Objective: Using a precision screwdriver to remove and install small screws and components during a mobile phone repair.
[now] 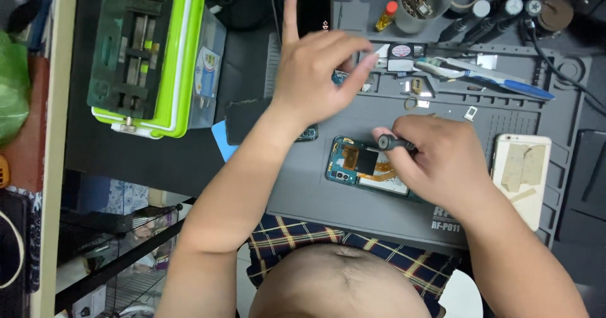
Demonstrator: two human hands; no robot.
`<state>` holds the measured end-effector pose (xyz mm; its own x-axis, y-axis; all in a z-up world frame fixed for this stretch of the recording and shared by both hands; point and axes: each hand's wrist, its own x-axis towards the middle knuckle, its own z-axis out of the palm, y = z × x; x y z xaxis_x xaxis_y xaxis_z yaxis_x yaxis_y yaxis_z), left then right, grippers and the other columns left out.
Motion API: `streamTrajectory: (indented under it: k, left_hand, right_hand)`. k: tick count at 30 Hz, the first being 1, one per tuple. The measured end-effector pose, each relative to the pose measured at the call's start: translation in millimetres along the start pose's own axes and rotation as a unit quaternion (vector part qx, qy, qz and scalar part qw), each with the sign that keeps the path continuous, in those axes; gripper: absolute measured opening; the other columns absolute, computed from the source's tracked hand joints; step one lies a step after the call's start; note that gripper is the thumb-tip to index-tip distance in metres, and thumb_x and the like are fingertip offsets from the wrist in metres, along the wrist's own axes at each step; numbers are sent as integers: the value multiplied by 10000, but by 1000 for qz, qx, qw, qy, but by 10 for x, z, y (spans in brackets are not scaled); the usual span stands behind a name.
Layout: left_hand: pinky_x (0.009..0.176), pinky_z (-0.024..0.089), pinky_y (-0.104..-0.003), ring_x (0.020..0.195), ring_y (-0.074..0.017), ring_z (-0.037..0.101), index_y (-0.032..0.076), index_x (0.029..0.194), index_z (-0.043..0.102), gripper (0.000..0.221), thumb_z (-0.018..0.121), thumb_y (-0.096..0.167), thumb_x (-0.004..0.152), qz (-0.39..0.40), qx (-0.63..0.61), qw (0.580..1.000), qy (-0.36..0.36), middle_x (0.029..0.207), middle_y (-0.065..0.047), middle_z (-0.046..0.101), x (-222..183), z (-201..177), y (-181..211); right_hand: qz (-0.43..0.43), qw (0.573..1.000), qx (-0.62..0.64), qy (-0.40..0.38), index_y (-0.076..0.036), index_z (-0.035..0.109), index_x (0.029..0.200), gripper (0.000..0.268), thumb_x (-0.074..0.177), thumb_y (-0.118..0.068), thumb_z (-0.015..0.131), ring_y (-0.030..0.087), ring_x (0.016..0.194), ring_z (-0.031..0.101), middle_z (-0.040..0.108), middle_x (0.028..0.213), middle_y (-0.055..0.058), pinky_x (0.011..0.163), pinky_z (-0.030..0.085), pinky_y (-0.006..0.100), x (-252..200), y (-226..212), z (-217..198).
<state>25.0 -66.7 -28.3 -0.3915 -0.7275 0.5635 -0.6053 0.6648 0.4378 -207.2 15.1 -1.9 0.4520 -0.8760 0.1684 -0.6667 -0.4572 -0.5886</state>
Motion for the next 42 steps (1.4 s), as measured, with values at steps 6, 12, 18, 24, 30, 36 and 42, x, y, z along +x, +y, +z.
streamTrajectory:
  k: [6, 12, 18, 24, 30, 36, 42]
  left_hand:
    - [1343, -13, -615, 753, -163, 740, 181, 1014, 786, 238, 627, 313, 1131, -63, -35, 996, -61, 788, 75, 728, -130, 9, 288]
    - [1354, 57, -602, 777, -209, 729, 122, 1026, 759, 207, 663, 274, 1126, -34, -69, 994, -80, 801, 35, 709, -170, 78, 296]
    - [1347, 66, -622, 765, -227, 718, 141, 1026, 761, 217, 637, 292, 1119, -47, -75, 993, -79, 797, 35, 709, -177, 91, 254]
    - [1346, 48, -631, 833, -209, 772, 156, 1017, 773, 267, 602, 337, 1113, -50, -89, 992, -79, 921, 41, 792, -187, 105, 285]
    - [1369, 92, -613, 718, -250, 695, 120, 1048, 768, 245, 610, 292, 1121, -33, -93, 994, -50, 797, 10, 688, -198, 120, 289]
    - [1358, 194, -556, 767, -263, 705, 123, 982, 729, 250, 566, 263, 1112, -29, -127, 990, -57, 820, -5, 717, -212, 180, 285]
    - [897, 547, -441, 728, -292, 619, 134, 931, 659, 241, 542, 263, 1098, 23, -96, 993, -63, 807, -9, 653, -218, 190, 269]
  right_hand:
    - [-16, 1000, 5, -3, -110, 432, 703, 453, 1098, -208, 631, 267, 547, 386, 409, 597, 53, 531, 300, 408, -1, 25, 17]
    - [-6, 1000, -7, -19, -118, 507, 734, 201, 901, -85, 614, 272, 562, 450, 473, 604, 46, 533, 357, 396, -36, 89, 82]
    - [-2, 999, -9, -46, -127, 567, 752, 172, 911, -88, 622, 261, 572, 494, 511, 613, 42, 530, 371, 388, -46, 111, 105]
    - [5, 998, -8, -66, -128, 541, 751, 151, 883, -98, 608, 272, 573, 479, 464, 599, 47, 570, 369, 403, -37, 141, 99]
    - [13, 998, -30, -58, -98, 602, 762, 189, 938, -120, 667, 248, 576, 516, 528, 618, 46, 574, 397, 406, -68, 165, 123]
    - [18, 998, -28, -57, -107, 620, 784, 316, 1062, -248, 672, 219, 560, 507, 514, 596, 34, 578, 386, 380, -85, 172, 124]
    - [27, 998, -24, -54, -107, 654, 799, 262, 1032, -223, 683, 224, 541, 478, 529, 608, 47, 581, 386, 370, -78, 183, 140]
